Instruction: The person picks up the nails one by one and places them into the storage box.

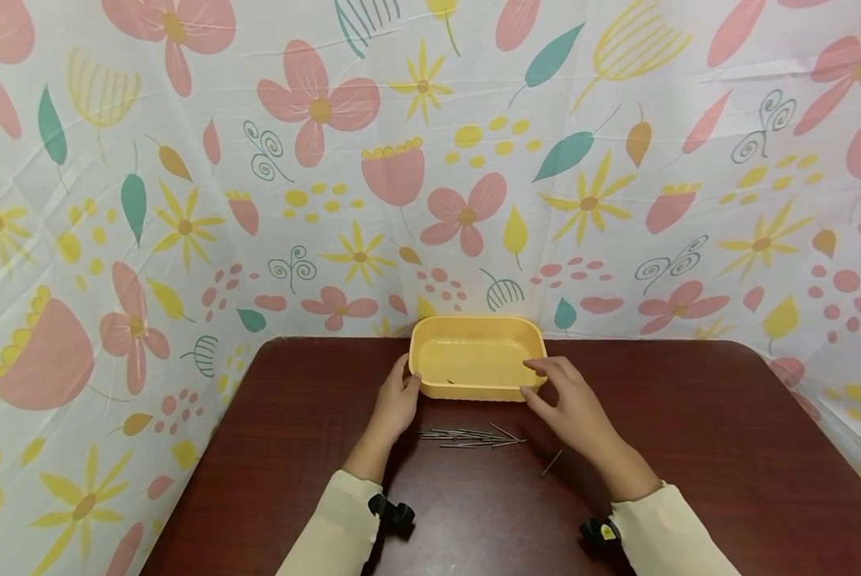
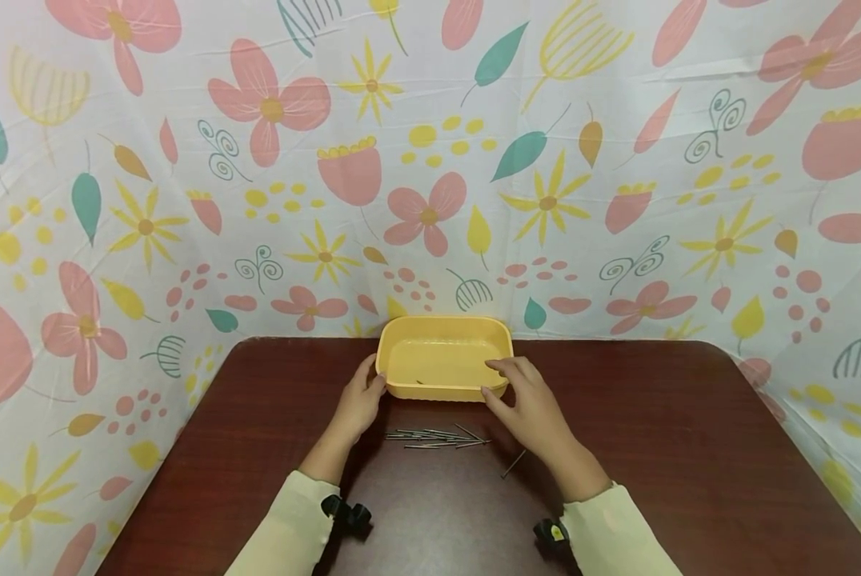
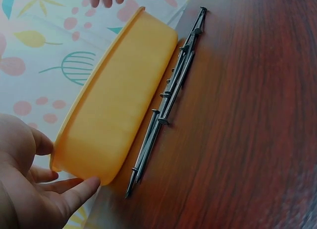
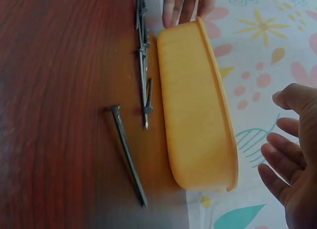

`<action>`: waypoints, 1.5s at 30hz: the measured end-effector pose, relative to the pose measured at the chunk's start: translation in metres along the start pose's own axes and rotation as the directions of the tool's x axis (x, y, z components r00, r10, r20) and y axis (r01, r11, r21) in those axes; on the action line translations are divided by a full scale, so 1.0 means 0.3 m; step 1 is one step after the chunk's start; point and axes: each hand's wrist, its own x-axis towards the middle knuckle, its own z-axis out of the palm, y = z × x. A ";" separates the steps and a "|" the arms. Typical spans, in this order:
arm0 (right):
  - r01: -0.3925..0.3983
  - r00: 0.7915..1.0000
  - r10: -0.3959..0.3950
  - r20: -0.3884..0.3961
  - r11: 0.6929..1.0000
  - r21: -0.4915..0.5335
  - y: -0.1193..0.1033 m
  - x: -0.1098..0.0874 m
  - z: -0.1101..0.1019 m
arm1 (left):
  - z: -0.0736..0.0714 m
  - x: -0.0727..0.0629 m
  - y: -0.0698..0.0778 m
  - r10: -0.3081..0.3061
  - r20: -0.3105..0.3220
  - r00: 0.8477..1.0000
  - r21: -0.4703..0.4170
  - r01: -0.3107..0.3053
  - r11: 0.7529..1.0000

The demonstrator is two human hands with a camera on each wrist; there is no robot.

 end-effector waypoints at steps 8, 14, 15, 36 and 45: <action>0.002 0.997 0.000 0.071 1.000 -0.027 0.009 -0.033 -0.014 | 0.002 0.002 -0.008 0.014 -0.001 1.000 0.004 -0.014 1.000; -0.002 0.978 0.009 0.209 0.999 -0.032 0.019 -0.067 -0.021 | 0.000 0.001 -0.005 0.016 0.001 1.000 0.000 -0.016 1.000; -0.002 0.972 0.010 0.235 0.999 -0.034 0.020 -0.072 -0.024 | 0.000 0.001 -0.004 0.016 0.002 1.000 -0.001 -0.016 1.000; -0.119 0.779 0.105 0.618 0.993 -0.018 0.029 -0.128 -0.056 | 0.000 0.008 -0.010 0.010 0.000 1.000 0.003 -0.010 1.000; -0.099 0.792 0.111 0.600 0.994 -0.054 0.028 -0.131 -0.045 | 0.001 0.008 -0.011 0.013 -0.008 1.000 0.005 -0.013 1.000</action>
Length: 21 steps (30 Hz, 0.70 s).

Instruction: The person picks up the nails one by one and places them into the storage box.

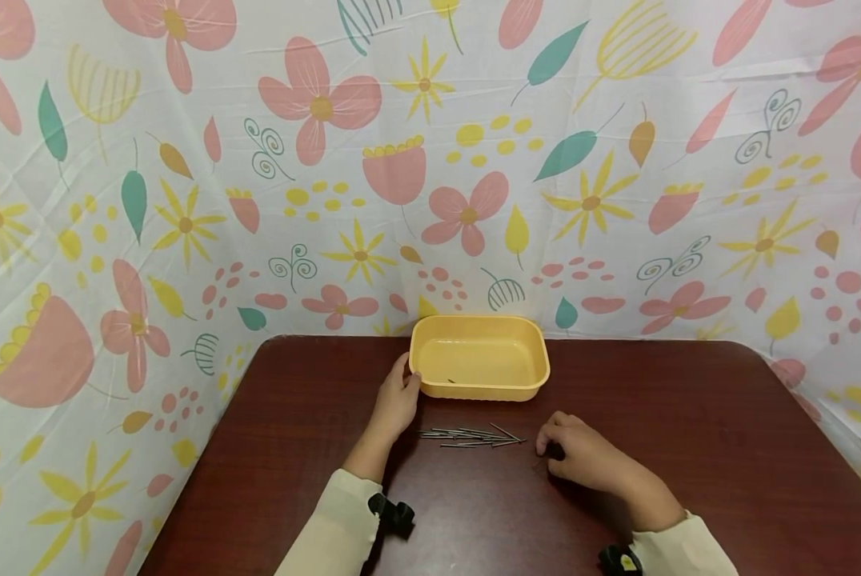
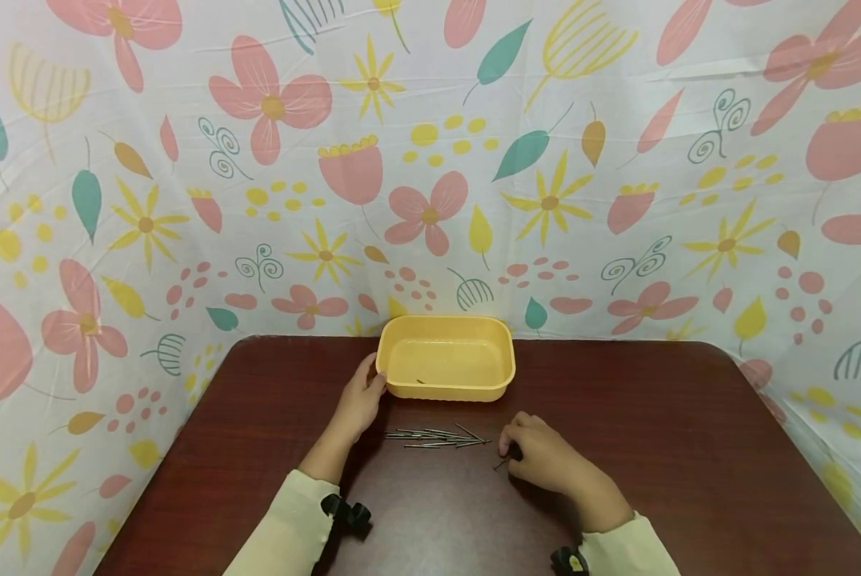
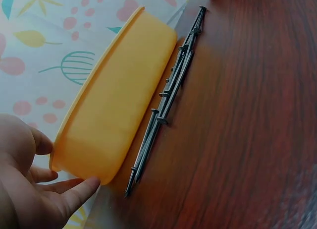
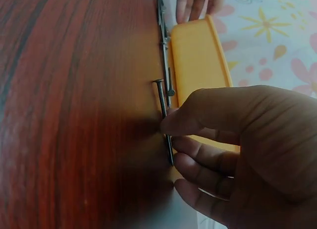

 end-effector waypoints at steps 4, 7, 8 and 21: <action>0.005 1.000 -0.005 -0.018 1.000 -0.011 -0.002 0.004 0.003 | 0.001 0.000 0.001 -0.002 -0.001 1.000 0.000 0.002 1.000; 0.011 0.999 -0.012 -0.032 1.000 -0.018 0.000 0.007 0.006 | 0.001 0.002 0.000 0.002 -0.001 1.000 0.010 -0.002 1.000; 0.012 0.999 -0.013 -0.033 1.000 -0.019 0.001 0.008 0.007 | 0.001 0.002 0.000 0.004 -0.003 1.000 0.011 -0.004 1.000; 0.046 0.999 -0.046 -0.016 0.999 0.004 0.006 0.014 0.001 | -0.002 0.000 -0.001 0.016 -0.006 1.000 0.025 -0.016 1.000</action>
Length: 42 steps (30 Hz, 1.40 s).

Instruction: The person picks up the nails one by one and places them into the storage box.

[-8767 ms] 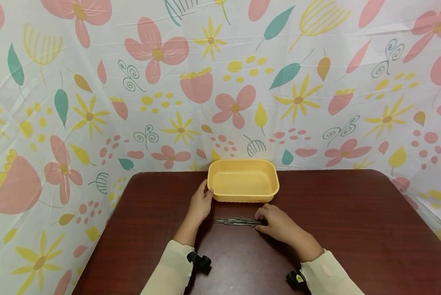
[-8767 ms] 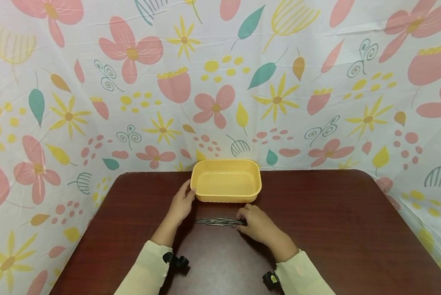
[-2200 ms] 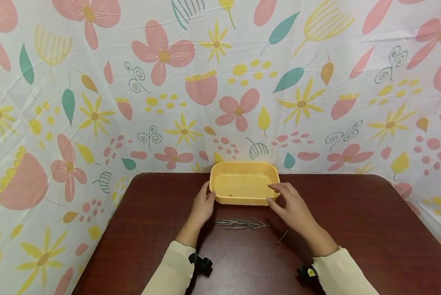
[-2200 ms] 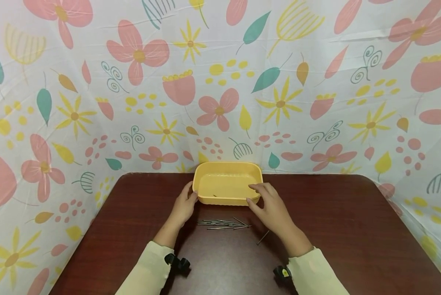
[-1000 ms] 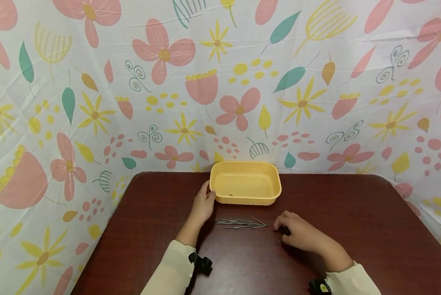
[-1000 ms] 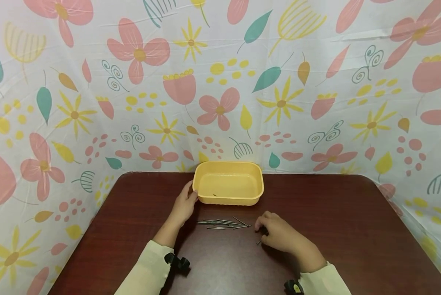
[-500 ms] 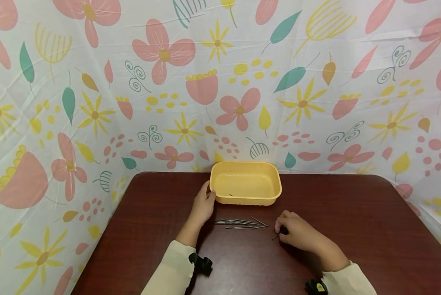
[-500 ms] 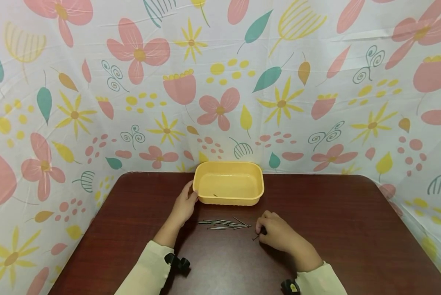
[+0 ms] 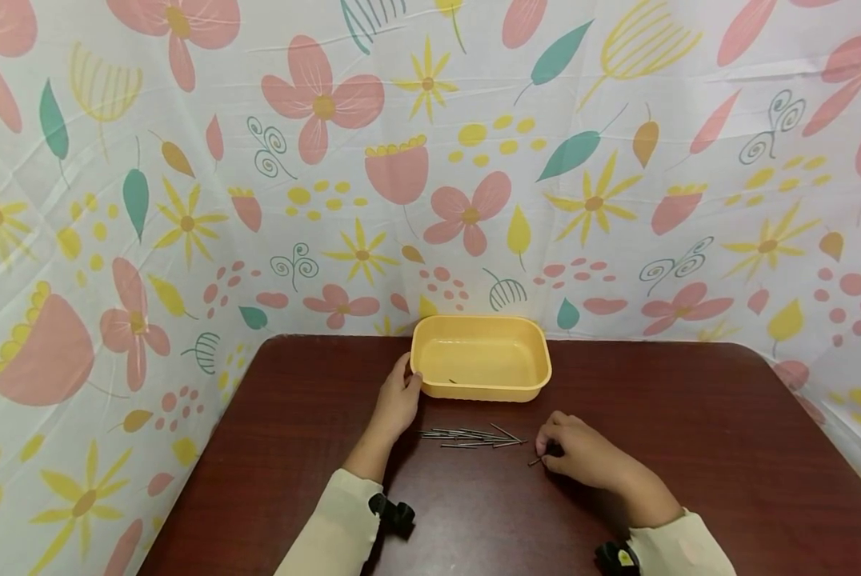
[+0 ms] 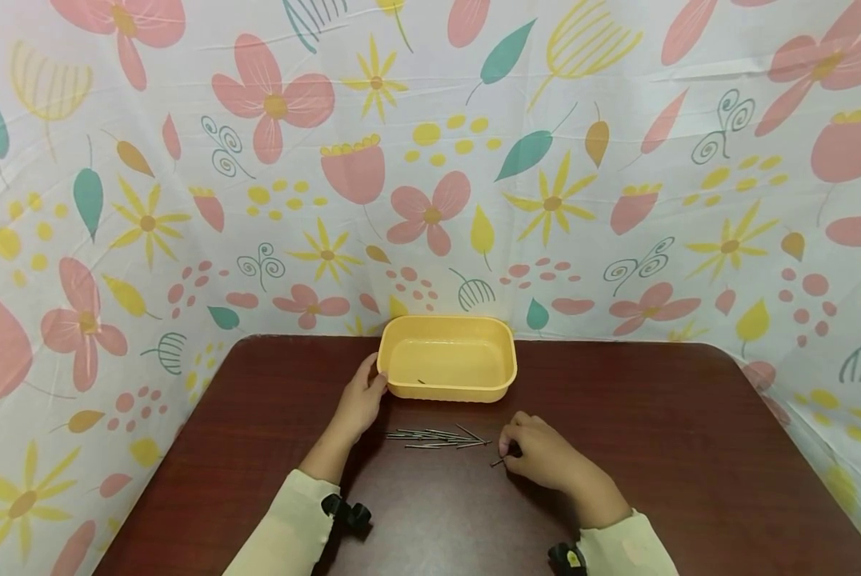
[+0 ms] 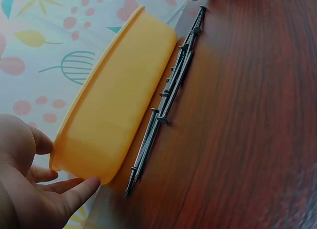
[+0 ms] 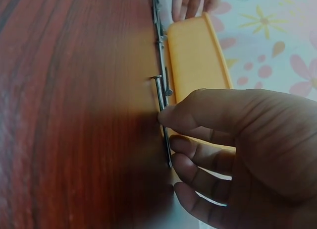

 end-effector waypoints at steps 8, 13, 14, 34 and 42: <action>-0.004 1.000 0.004 0.030 1.000 -0.009 0.011 -0.002 -0.004 | -0.001 -0.002 0.004 -0.017 0.018 1.000 -0.017 0.017 1.000; -0.010 1.000 0.010 0.027 1.000 -0.022 0.007 -0.002 -0.004 | -0.002 0.000 0.004 -0.018 0.019 1.000 -0.015 0.018 1.000; -0.012 1.000 0.012 0.025 1.000 -0.027 0.006 -0.002 -0.004 | -0.003 -0.001 0.005 -0.016 0.019 1.000 -0.015 0.017 1.000; 0.011 0.994 -0.012 -0.112 1.000 -0.007 0.016 -0.002 0.004 | 0.001 0.005 0.000 -0.018 0.018 1.000 -0.010 0.019 1.000; 0.032 0.978 -0.018 -0.206 0.997 0.065 0.003 0.015 0.001 | 0.001 0.009 -0.006 -0.021 0.010 1.000 -0.012 0.021 1.000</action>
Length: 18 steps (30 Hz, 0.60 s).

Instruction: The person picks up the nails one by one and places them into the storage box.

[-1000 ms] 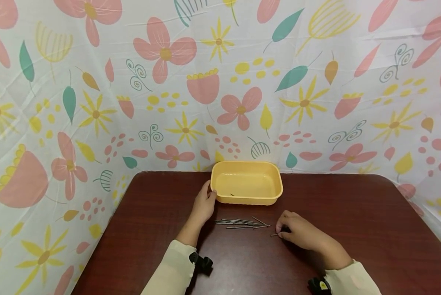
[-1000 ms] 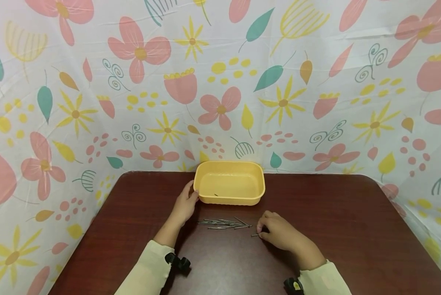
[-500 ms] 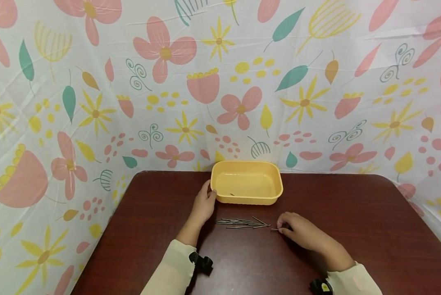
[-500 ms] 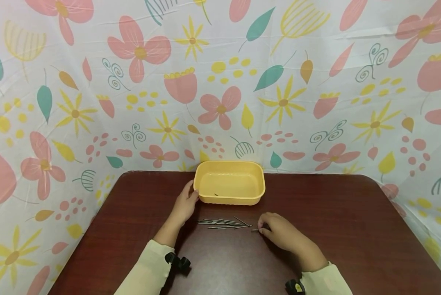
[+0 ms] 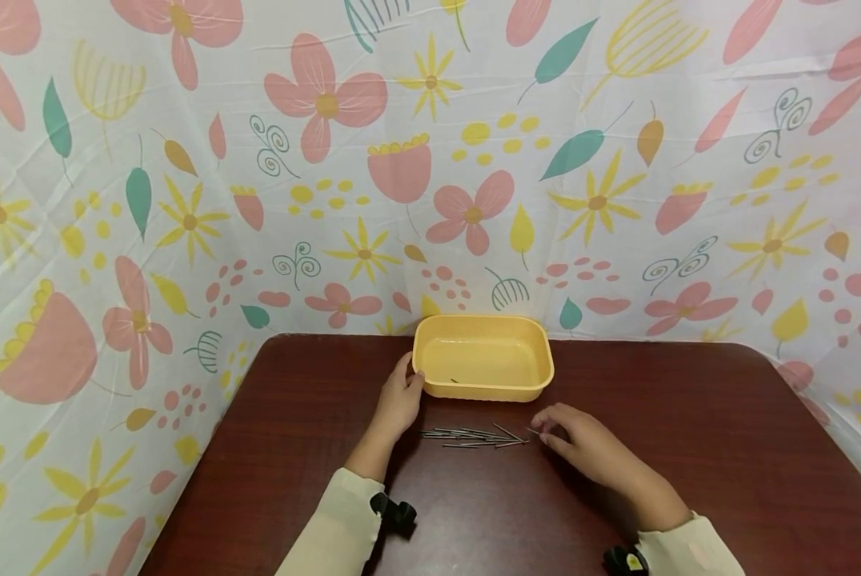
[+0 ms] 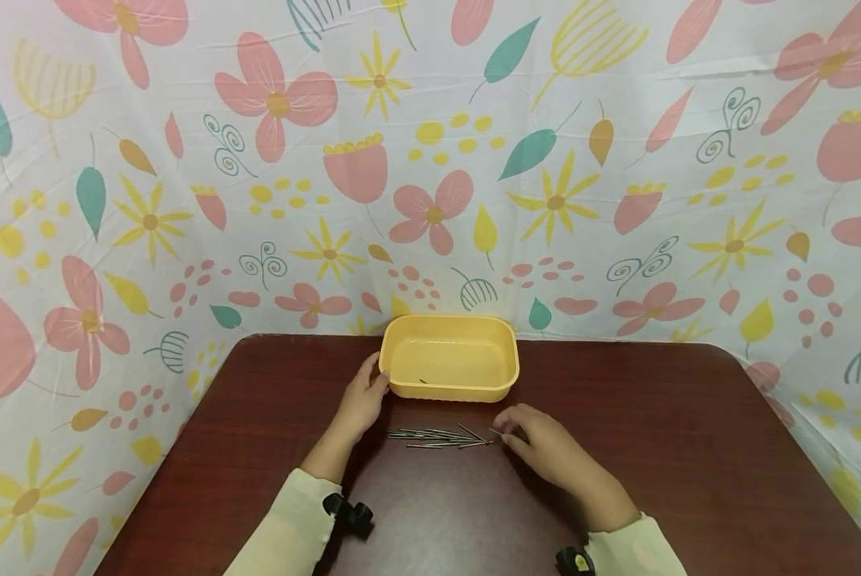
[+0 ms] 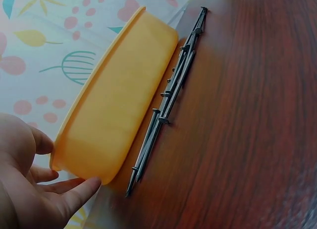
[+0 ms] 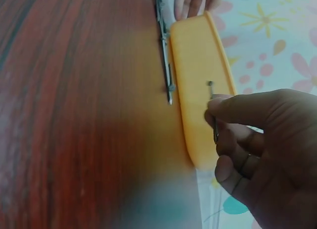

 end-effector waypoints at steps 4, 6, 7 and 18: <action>0.016 0.997 -0.015 -0.071 1.000 0.014 -0.011 0.012 0.007 | 0.000 -0.001 0.001 -0.001 0.002 1.000 0.000 0.001 1.000; 0.022 0.996 -0.020 -0.089 1.000 0.018 -0.016 0.019 0.009 | -0.001 -0.002 0.002 -0.001 -0.001 1.000 0.001 0.001 1.000; 0.021 0.995 -0.019 -0.093 1.000 0.020 -0.018 0.022 0.011 | -0.001 -0.003 0.003 0.002 -0.001 1.000 0.003 -0.002 1.000; 0.022 0.982 -0.014 -0.186 0.999 0.038 -0.046 0.065 0.023 | -0.001 -0.001 0.001 0.005 -0.002 1.000 0.020 -0.005 1.000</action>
